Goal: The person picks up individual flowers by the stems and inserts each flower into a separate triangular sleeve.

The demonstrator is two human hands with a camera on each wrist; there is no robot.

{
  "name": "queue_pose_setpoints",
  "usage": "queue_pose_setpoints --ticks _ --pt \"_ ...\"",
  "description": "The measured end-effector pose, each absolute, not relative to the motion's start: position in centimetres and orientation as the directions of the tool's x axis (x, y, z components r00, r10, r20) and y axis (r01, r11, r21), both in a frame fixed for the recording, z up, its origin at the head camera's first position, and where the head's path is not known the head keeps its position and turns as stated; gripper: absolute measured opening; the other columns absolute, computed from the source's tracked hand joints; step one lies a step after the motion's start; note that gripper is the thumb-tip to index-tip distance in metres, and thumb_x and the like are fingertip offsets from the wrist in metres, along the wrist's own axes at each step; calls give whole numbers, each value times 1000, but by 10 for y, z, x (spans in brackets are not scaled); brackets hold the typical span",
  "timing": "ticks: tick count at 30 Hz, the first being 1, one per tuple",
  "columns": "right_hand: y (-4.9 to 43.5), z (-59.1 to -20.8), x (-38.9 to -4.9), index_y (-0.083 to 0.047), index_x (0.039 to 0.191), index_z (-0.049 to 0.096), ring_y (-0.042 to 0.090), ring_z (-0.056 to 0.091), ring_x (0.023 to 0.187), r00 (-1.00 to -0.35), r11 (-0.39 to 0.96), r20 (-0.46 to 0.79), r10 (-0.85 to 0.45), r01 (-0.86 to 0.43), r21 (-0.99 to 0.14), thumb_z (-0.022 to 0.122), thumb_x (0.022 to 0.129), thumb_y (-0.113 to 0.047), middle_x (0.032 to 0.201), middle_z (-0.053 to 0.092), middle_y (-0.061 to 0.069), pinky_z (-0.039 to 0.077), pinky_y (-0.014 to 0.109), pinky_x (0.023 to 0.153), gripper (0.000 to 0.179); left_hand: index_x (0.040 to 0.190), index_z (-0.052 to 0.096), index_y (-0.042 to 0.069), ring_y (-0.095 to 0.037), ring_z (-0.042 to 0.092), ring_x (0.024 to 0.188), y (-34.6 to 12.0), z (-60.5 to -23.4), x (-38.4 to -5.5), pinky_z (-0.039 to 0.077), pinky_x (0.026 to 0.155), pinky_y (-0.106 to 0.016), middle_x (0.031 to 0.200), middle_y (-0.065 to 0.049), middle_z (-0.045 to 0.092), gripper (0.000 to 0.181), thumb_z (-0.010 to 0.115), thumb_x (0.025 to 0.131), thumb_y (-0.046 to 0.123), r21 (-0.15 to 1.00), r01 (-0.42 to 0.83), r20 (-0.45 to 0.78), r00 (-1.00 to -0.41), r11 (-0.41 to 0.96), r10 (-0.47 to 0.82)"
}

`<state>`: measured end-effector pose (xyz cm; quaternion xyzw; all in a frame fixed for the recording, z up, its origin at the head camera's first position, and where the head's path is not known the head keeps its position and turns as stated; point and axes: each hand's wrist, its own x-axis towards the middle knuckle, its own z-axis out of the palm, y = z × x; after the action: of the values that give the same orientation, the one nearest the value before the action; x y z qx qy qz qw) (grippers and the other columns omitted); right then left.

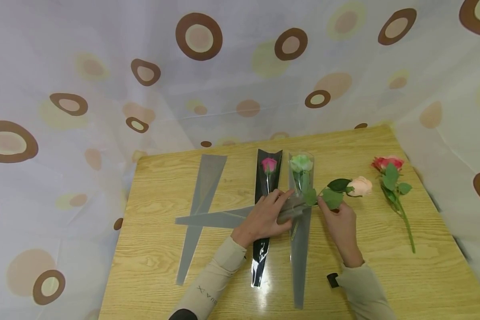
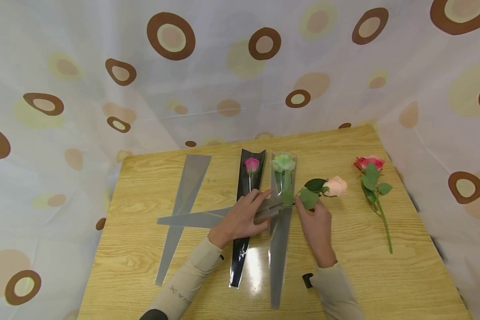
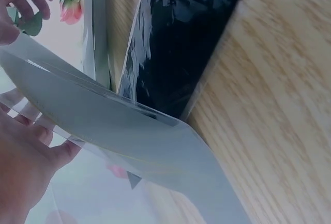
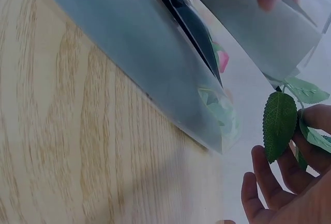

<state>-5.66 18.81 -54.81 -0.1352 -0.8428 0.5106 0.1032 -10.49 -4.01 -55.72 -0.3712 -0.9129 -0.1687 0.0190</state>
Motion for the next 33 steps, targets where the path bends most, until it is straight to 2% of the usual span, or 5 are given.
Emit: queue_pose_setpoints --ticks 11,21,25,29,33 --pt "191 -551 -57 0 112 79 -25 51 91 -930 435 58 364 114 -893 72 102 -26 114 77 21 41 5 82 29 160 41 15 -9 57 97 -39 -554 -105 49 81 -31 131 0 58 67 64 102 40 325 690 179 -717 647 674" --pt "191 -547 -57 0 108 80 -19 59 90 -922 369 48 385 107 -923 75 100 -24 108 80 12 46 8 82 26 162 40 14 -8 55 90 -37 -556 -106 49 79 -30 129 0 58 66 60 105 41 318 703 152 -700 636 698" --pt "193 -543 -58 2 102 81 -12 61 77 -914 336 31 406 117 -934 76 99 -26 92 80 -8 47 11 73 28 162 38 15 -7 55 94 -38 -555 -105 51 83 -32 130 1 59 67 60 104 41 361 690 132 -704 628 698" --pt "196 -543 -58 2 101 81 -10 60 74 -911 337 17 413 136 -932 75 100 -29 80 65 -37 46 12 70 32 162 37 16 -8 57 101 -40 -554 -104 53 90 -36 134 3 61 70 61 103 44 408 668 104 -712 623 695" --pt "199 -547 -58 2 101 81 -13 58 74 -909 356 12 417 151 -922 74 100 -31 77 58 -45 45 12 70 34 160 40 14 -8 60 105 -42 -552 -105 54 93 -33 135 3 62 69 62 102 45 458 655 97 -709 601 699"
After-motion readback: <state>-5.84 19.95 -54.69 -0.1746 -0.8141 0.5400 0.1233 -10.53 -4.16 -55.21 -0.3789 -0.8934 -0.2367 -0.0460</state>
